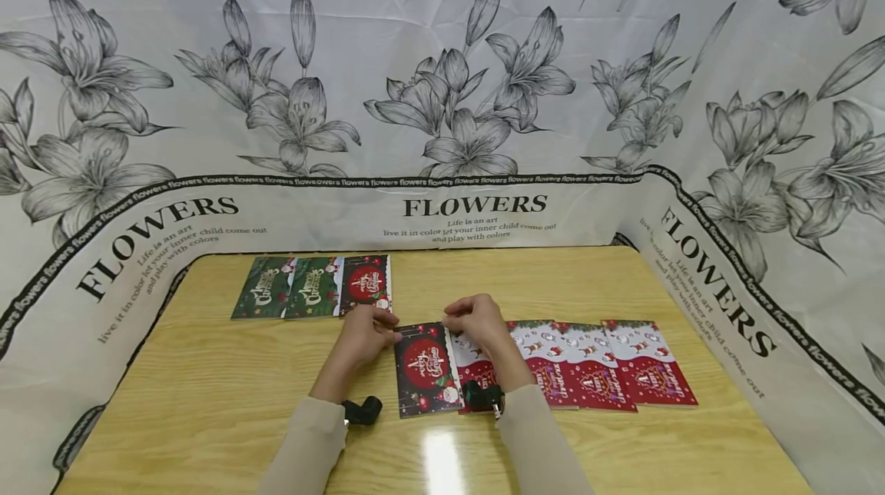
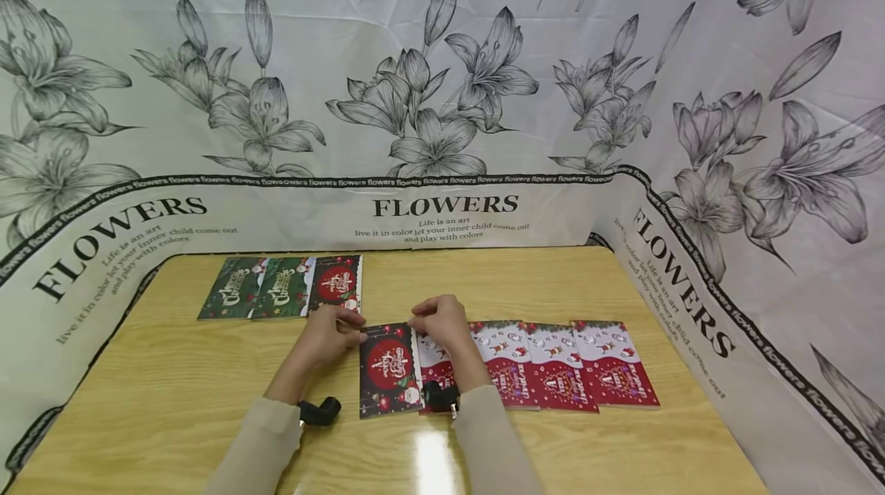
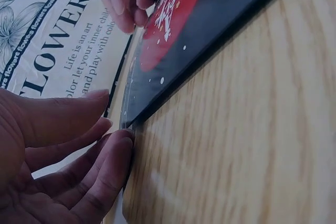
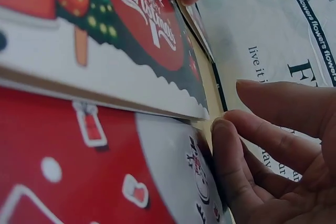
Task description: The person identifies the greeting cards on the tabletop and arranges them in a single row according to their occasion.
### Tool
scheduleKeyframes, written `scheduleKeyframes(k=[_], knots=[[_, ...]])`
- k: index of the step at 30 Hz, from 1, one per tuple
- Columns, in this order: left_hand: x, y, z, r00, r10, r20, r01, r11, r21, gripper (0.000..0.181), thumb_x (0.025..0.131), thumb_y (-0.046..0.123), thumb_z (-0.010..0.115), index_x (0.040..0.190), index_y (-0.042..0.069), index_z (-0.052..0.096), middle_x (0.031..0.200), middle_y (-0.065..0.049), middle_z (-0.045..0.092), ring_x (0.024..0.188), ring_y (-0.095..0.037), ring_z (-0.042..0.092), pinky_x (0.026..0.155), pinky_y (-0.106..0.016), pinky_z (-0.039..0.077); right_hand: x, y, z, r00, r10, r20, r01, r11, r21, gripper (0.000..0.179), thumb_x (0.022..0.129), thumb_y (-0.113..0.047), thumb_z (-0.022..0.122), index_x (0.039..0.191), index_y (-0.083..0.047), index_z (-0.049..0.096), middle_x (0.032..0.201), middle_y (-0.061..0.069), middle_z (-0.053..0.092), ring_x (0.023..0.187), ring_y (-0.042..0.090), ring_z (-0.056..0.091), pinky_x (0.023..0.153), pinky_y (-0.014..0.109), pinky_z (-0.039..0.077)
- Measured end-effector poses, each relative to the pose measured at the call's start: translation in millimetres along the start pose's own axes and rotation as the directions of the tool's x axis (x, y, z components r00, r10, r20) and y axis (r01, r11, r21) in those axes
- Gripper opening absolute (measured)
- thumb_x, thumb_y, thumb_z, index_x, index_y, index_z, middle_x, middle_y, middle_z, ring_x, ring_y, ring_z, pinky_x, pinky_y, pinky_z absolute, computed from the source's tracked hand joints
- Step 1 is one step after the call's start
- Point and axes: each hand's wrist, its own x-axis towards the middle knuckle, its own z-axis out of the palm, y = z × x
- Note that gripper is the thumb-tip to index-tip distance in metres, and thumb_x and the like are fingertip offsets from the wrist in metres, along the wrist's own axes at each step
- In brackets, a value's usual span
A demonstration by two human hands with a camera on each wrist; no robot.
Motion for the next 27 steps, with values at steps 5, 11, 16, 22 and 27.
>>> scheduleKeyframes(k=[5, 11, 16, 22, 27], knots=[[0.5, -0.1, -0.5, 1.0, -0.001, 0.001, 0.001, 1.0, 0.004, 0.021, 0.088, -0.007, 0.08, 0.109, -0.006, 0.076, 0.095, -0.012, 0.074, 0.075, -0.017, 0.069, 0.066, -0.033, 0.058, 0.6, 3.2, 2.8, 1.0, -0.019, 0.004, 0.019, 0.997, -0.079, 0.019, 0.091, -0.003, 0.08, 0.109, 0.002, 0.078, 0.096, 0.01, 0.074, 0.081, 0.019, 0.069, 0.07, 0.034, 0.058], [0.4, -0.8, 1.7, 0.999, 0.035, -0.004, -0.035, 0.998, 0.043, 0.024, 0.084, -0.01, 0.081, 0.106, -0.006, 0.076, 0.091, -0.011, 0.073, 0.076, -0.017, 0.068, 0.068, -0.034, 0.057, -1.3, 4.2, 5.9, 1.0, -0.014, 0.014, 0.016, 0.992, -0.125, 0.017, 0.093, -0.005, 0.08, 0.108, 0.001, 0.079, 0.098, 0.01, 0.074, 0.081, 0.02, 0.07, 0.07, 0.037, 0.058], [0.6, -1.5, 5.3, 0.997, 0.069, -0.017, -0.067, 0.993, 0.097, 0.023, 0.081, -0.012, 0.082, 0.102, -0.005, 0.078, 0.087, -0.009, 0.07, 0.074, -0.016, 0.066, 0.069, -0.033, 0.058, -2.0, 2.3, 6.9, 1.0, -0.006, 0.0, 0.006, 0.988, -0.155, 0.015, 0.092, -0.007, 0.081, 0.105, -0.001, 0.08, 0.094, 0.009, 0.074, 0.079, 0.02, 0.07, 0.068, 0.036, 0.058], [1.2, -0.6, 8.3, 0.995, 0.09, -0.043, -0.085, 0.989, 0.118, 0.02, 0.078, -0.013, 0.085, 0.093, -0.003, 0.079, 0.081, -0.008, 0.069, 0.07, -0.015, 0.063, 0.065, -0.03, 0.056, -2.9, -0.3, 6.9, 1.0, 0.005, 0.003, -0.005, 0.987, -0.161, 0.014, 0.092, -0.008, 0.081, 0.104, -0.001, 0.08, 0.092, 0.009, 0.074, 0.078, 0.021, 0.07, 0.068, 0.036, 0.058], [1.1, -0.9, 8.4, 0.993, 0.1, -0.059, -0.092, 0.987, 0.13, 0.017, 0.079, -0.013, 0.083, 0.091, -0.001, 0.08, 0.081, -0.007, 0.069, 0.07, -0.014, 0.064, 0.066, -0.03, 0.056, -3.7, -1.0, 7.1, 1.0, 0.006, 0.007, -0.004, 0.987, -0.159, 0.012, 0.092, -0.007, 0.081, 0.103, 0.0, 0.08, 0.093, 0.01, 0.074, 0.078, 0.021, 0.07, 0.069, 0.036, 0.059]])
